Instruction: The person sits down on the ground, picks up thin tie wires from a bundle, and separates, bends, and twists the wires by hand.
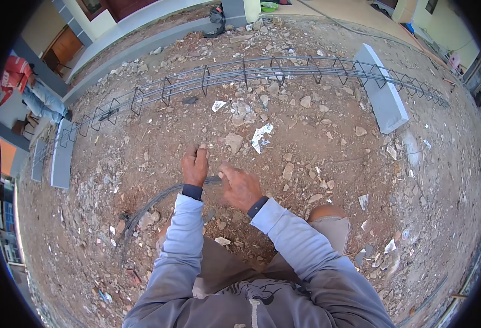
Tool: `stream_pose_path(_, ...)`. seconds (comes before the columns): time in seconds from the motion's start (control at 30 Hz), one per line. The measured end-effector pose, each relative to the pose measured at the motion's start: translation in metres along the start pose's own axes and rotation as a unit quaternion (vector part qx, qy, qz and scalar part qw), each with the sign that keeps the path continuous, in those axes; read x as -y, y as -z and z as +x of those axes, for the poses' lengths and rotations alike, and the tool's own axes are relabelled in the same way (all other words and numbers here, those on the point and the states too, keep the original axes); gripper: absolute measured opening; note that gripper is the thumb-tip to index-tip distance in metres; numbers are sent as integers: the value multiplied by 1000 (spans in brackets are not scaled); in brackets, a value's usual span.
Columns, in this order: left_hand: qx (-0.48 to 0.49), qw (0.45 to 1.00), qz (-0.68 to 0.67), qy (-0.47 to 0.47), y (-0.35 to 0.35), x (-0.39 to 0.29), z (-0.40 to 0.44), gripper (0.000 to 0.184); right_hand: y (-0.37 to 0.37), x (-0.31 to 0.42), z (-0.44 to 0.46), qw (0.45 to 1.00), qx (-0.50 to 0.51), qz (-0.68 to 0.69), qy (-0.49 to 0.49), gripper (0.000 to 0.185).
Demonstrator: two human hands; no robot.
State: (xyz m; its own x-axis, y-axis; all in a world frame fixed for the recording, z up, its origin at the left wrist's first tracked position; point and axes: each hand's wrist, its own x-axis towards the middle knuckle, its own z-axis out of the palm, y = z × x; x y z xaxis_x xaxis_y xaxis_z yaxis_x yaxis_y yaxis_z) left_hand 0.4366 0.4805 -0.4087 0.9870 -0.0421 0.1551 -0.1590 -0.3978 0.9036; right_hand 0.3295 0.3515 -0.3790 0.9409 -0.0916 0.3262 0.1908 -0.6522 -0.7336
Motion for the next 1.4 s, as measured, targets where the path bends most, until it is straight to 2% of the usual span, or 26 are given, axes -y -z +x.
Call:
stream_pose_path(0.07, -21, 999, 20, -39, -3, 7, 1, 28, 7, 4, 5, 999, -28, -2, -39, 16)
stream_pose_path(0.17, -16, 997, 34, -63, -2, -17, -4, 28, 20, 6, 17, 984, -38, 18, -172, 19)
stream_pose_path(0.27, -2, 991, 70, -111, -4, -27, -7, 29, 5, -24, 15, 977, 18, -59, -205, 19)
stream_pose_path(0.37, -8, 979, 116, -166, -12, 9, -4, 28, -24, -68, 5, 972, 196, -80, -100, 20)
stream_pose_path(0.43, -29, 977, 117, -174, -10, 28, -2, 30, -2, -36, 12, 929, 338, 85, -125, 22)
stream_pose_path(0.47, -5, 993, 37, -111, -9, 29, -2, 30, 11, -17, 17, 889, 403, 168, -135, 22)
stream_pose_path(0.53, 40, 991, -124, 15, -8, 25, 1, 31, 30, 2, 25, 850, 401, 268, -211, 22)
stream_pose_path(0.57, 41, 986, -155, 37, -7, 22, 1, 33, 34, 7, 27, 824, 397, 319, -248, 21)
stream_pose_path(0.67, 45, 973, -212, 81, -4, 3, 2, 36, 34, 11, 29, 876, 239, 310, -283, 19)
stream_pose_path(0.7, 47, 973, -210, 80, -6, 7, 2, 36, 30, 6, 29, 940, 154, 193, -235, 19)
stream_pose_path(0.73, 48, 974, -208, 81, -8, 11, 0, 35, 22, -4, 27, 979, 67, 70, -179, 18)
stream_pose_path(0.77, 41, 984, -160, 69, -10, 15, -1, 35, 13, -15, 23, 991, -21, -52, -119, 18)
stream_pose_path(0.87, 15, 1000, -16, 14, -15, 29, 4, 35, -8, -46, 7, 973, 106, -155, -137, 18)
stream_pose_path(0.97, -48, 995, 70, -45, -6, 41, 9, 29, 3, -35, 9, 926, 364, -51, -92, 17)
stream_pose_path(1.03, -47, 999, -9, 9, 3, 57, 13, 30, 29, -2, 18, 871, 425, 130, -206, 17)
stream_pose_path(1.07, -48, 997, -50, 35, 5, 60, 16, 30, 37, 8, 22, 828, 448, 216, -259, 17)
stream_pose_path(1.17, -54, 994, -61, 71, 10, 52, 20, 23, 41, 5, 24, 831, 323, 350, -288, 16)
stream_pose_path(1.23, -77, 993, -76, 42, 8, 47, 19, 20, 32, -3, 25, 935, 161, 215, -233, 17)
stream_pose_path(1.27, -88, 992, -84, 27, 7, 45, 18, 18, 26, -10, 24, 967, 75, 141, -200, 17)
stream_pose_path(1.3, -99, 994, -53, 8, 8, 47, 17, 18, 18, -20, 21, 980, 75, 28, -181, 18)
stream_pose_path(1.37, -117, 993, 8, -33, 8, 50, 16, 17, 1, -42, 11, 968, 68, -198, -135, 19)
stream_pose_path(1.4, -104, 994, 29, -22, 11, 44, 16, 18, -2, -47, 8, 968, 150, -168, -113, 20)
